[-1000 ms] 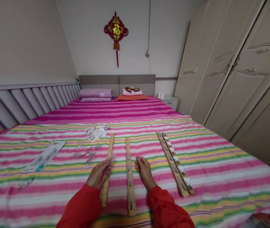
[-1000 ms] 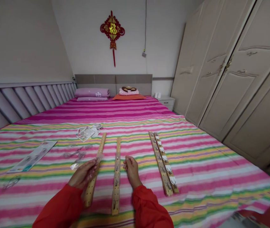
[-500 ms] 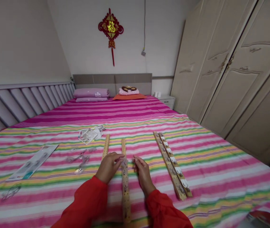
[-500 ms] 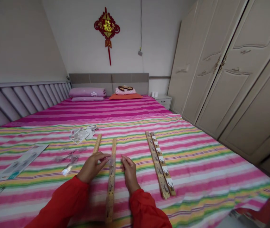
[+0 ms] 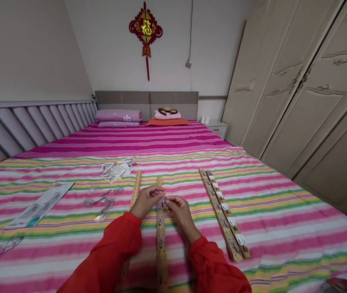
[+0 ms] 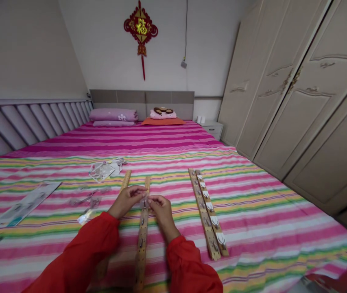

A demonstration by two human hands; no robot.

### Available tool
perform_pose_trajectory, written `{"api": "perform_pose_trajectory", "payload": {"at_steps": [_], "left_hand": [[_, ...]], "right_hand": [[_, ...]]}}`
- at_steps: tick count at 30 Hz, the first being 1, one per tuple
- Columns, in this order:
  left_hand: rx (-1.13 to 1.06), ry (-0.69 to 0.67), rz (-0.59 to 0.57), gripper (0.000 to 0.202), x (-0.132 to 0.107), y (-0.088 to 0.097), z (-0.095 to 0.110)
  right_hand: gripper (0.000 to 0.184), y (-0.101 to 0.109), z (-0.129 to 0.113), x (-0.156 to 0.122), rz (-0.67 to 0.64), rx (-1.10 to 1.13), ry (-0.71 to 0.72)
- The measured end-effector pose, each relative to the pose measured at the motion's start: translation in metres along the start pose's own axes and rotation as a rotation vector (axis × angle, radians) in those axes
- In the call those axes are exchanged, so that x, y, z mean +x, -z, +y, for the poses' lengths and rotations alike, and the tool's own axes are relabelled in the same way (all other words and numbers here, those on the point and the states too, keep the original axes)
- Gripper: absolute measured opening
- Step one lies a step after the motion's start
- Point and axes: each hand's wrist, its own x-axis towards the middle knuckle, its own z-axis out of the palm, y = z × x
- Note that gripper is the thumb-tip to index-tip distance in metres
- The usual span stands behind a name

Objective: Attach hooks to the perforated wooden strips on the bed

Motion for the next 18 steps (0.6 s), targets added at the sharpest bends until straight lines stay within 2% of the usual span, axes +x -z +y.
{"api": "perform_pose_trajectory", "payload": {"at_steps": [6,9,14,18], "left_hand": [[-0.199,0.128,0.194,0.044,0.011,0.0,-0.011],[-0.243,0.196,0.19,0.042,0.015,0.001,-0.024],[-0.268,0.2,0.221,0.04,0.026,0.001,-0.049],[-0.286,0.27,0.233,0.037,0.032,-0.001,-0.067]], "right_hand": [[0.018,-0.002,0.008,0.023,0.058,0.05,-0.024],[0.018,-0.002,0.015,0.036,0.099,0.046,-0.053],[0.023,-0.003,0.033,0.056,0.152,0.046,-0.092],[0.021,-0.002,0.046,0.067,0.196,0.004,-0.086]]}}
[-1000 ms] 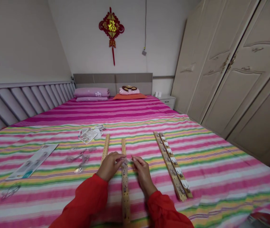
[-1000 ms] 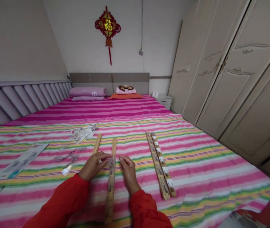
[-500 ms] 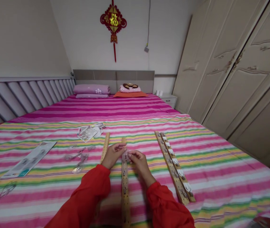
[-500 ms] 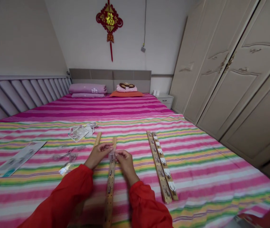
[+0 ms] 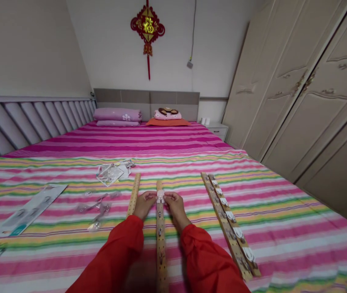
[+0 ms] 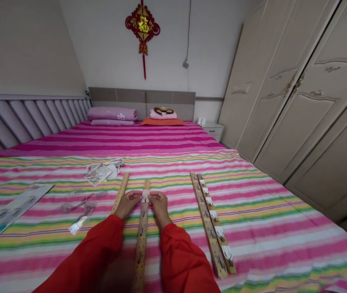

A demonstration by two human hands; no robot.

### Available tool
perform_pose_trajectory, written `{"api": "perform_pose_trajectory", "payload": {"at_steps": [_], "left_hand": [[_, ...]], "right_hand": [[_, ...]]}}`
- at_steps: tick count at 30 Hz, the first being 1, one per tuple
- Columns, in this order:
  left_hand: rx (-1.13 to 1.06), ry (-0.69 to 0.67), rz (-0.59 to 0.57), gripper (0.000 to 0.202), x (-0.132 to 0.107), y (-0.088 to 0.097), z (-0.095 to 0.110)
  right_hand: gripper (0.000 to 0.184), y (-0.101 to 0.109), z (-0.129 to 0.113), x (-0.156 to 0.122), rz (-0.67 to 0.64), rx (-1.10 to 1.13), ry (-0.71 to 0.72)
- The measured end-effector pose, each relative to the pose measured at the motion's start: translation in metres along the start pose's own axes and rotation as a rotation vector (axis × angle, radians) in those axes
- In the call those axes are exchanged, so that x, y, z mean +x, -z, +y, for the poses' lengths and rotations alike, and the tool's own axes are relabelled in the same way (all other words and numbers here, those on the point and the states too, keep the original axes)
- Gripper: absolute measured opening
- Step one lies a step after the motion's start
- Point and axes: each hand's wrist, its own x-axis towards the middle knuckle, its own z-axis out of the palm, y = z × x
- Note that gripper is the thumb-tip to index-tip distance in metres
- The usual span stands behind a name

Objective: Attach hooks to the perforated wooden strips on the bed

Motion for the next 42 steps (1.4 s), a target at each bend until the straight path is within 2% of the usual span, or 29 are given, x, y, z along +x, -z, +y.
{"api": "perform_pose_trajectory", "payload": {"at_steps": [9,26,30,34,38,42], "left_hand": [[0.033,0.004,0.024,0.034,0.01,0.0,-0.018],[0.149,-0.016,0.054,0.03,0.012,0.0,-0.027],[0.153,-0.031,0.06,0.039,0.012,0.001,-0.031],[0.157,-0.064,-0.004,0.043,0.012,0.002,-0.036],[0.254,-0.128,-0.002,0.039,0.012,0.003,-0.039],[0.448,-0.208,0.02,0.033,0.011,0.004,-0.04]], "right_hand": [[0.015,-0.001,0.015,0.009,0.025,-0.034,0.011],[0.013,0.004,0.032,0.018,0.027,-0.111,0.055],[0.016,0.005,0.036,0.019,0.04,-0.138,0.066],[0.027,0.006,0.039,0.018,0.033,-0.166,0.092],[0.031,0.008,0.038,0.014,-0.032,-0.27,0.204],[0.03,0.01,0.036,0.011,-0.057,-0.521,0.306]]}}
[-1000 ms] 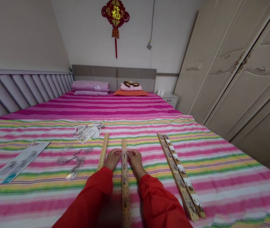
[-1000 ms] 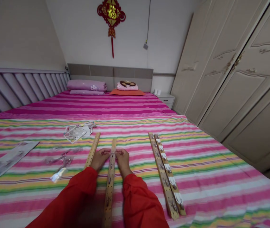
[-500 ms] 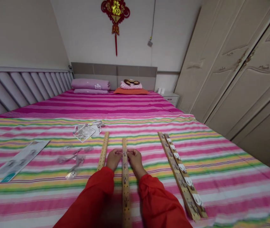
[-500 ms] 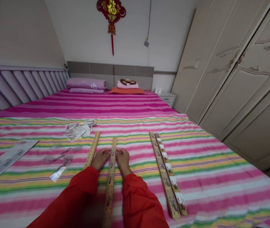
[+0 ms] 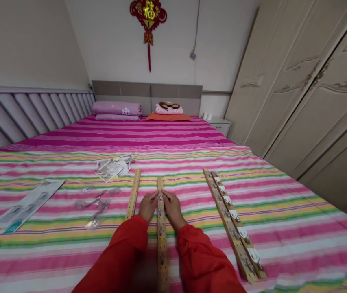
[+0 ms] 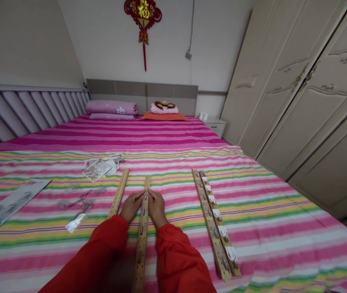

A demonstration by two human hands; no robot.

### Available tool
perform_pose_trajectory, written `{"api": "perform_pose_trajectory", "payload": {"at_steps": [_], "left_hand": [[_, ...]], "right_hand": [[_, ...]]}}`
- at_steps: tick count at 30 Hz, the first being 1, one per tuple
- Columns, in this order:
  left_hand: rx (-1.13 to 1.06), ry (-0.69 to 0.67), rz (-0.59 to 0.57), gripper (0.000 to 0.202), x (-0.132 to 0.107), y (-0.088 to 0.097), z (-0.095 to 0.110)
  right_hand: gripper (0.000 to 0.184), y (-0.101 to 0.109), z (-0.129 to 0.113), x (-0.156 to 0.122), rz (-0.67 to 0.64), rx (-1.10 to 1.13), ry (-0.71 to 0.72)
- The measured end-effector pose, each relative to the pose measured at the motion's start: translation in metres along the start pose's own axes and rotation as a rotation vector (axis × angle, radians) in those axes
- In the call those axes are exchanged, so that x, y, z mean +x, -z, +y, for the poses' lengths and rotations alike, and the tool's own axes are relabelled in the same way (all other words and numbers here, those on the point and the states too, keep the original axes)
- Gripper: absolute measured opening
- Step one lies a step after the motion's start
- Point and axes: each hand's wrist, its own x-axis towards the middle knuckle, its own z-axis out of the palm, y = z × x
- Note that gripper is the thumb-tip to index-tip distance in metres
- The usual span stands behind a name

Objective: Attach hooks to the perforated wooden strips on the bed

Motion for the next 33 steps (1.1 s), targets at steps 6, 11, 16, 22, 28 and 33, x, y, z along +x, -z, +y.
{"api": "perform_pose_trajectory", "payload": {"at_steps": [6,11,16,22,28,33], "left_hand": [[0.109,-0.094,-0.039,0.036,0.0,-0.004,-0.005],[0.086,-0.085,-0.08,0.038,0.003,-0.004,-0.009],[0.005,-0.051,-0.102,0.033,0.006,-0.003,-0.01],[-0.033,-0.001,-0.09,0.036,0.007,-0.003,-0.011],[-0.018,0.043,-0.103,0.041,0.005,-0.003,-0.009],[0.002,0.037,-0.079,0.039,0.004,-0.004,-0.006]], "right_hand": [[0.037,0.0,-0.001,-0.002,-0.056,-0.266,0.089],[0.039,-0.002,0.002,-0.002,-0.093,-0.362,0.08],[0.035,-0.001,0.001,0.002,-0.146,-0.483,0.068],[0.039,0.002,-0.002,-0.002,-0.101,-0.329,0.098],[0.04,0.006,-0.004,-0.008,-0.111,-0.245,0.125],[0.041,0.006,-0.005,-0.005,-0.147,-0.289,0.094]]}}
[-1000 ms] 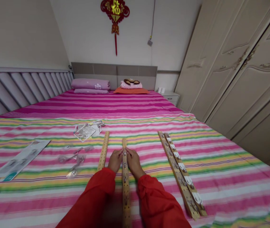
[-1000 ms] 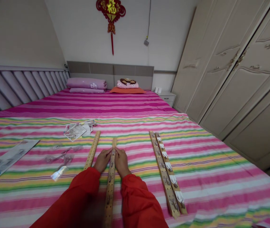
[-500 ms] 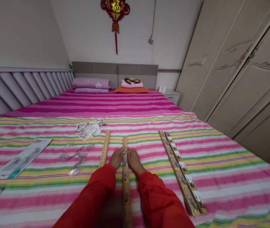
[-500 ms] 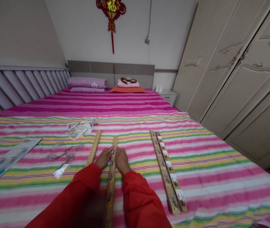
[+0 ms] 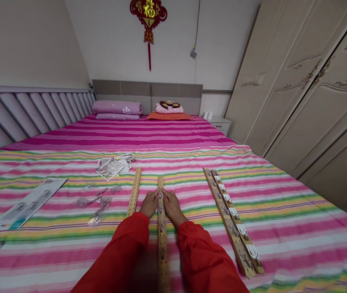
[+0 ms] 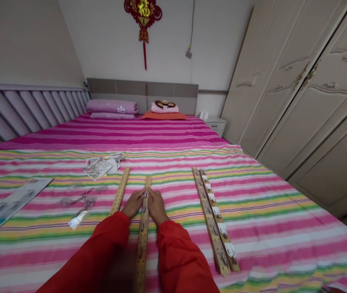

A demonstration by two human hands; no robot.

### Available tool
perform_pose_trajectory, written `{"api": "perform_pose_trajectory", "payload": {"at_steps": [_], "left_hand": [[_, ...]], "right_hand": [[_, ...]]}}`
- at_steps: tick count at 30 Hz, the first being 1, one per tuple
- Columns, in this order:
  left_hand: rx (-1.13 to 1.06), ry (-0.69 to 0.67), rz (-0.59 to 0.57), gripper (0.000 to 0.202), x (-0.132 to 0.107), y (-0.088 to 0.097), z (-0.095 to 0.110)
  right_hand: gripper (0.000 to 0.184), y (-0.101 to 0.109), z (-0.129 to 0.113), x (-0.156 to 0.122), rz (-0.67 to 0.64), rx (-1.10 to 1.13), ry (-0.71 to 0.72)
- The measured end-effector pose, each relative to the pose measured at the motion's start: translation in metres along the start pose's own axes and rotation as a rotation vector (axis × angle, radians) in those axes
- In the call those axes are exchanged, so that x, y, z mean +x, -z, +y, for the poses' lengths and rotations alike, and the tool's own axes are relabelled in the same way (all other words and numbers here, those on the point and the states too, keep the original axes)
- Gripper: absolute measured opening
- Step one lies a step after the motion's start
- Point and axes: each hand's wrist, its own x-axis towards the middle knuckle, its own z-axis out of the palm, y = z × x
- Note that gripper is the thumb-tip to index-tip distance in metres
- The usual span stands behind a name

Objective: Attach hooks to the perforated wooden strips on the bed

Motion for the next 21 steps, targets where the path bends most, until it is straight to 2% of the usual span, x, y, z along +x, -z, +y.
{"api": "perform_pose_trajectory", "payload": {"at_steps": [5,12,21], "left_hand": [[0.053,0.006,-0.036,0.041,0.001,-0.001,0.0],[0.155,-0.026,-0.1,0.044,-0.001,-0.002,0.004],[0.154,-0.01,-0.048,0.044,-0.004,-0.002,0.006]], "right_hand": [[0.04,-0.002,0.002,0.005,-0.002,-0.04,-0.004],[0.041,-0.001,0.0,0.011,-0.102,-0.14,-0.058],[0.044,0.006,-0.008,0.009,-0.17,-0.224,0.014]]}}
